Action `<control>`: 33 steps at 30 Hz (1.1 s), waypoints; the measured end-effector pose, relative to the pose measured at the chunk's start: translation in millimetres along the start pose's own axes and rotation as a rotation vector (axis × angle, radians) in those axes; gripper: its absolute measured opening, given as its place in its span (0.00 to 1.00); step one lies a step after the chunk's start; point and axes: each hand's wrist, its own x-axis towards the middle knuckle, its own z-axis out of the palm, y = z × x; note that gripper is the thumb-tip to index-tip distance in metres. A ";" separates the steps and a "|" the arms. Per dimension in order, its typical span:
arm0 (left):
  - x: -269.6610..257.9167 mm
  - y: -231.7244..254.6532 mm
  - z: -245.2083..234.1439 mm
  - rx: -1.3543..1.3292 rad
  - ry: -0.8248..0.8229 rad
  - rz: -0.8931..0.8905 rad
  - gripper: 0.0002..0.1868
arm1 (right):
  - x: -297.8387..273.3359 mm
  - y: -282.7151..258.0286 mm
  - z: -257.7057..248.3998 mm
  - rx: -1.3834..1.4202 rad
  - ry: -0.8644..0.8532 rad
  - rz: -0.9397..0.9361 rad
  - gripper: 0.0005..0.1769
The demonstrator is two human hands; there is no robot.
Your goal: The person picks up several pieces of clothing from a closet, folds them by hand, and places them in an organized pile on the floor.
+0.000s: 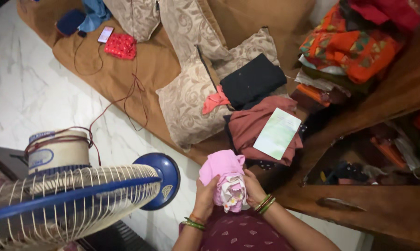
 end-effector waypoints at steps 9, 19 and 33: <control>102.0 49.5 42.2 0.237 -0.064 0.414 0.37 | 85.5 -87.9 84.6 0.140 -0.169 -0.350 0.22; 149.2 63.3 71.4 0.562 -0.003 0.481 0.41 | 81.1 -113.5 99.8 0.211 0.034 -0.347 0.39; 51.2 -30.8 86.8 1.218 -0.180 0.472 0.37 | -31.9 -21.4 20.4 0.228 0.169 -0.445 0.18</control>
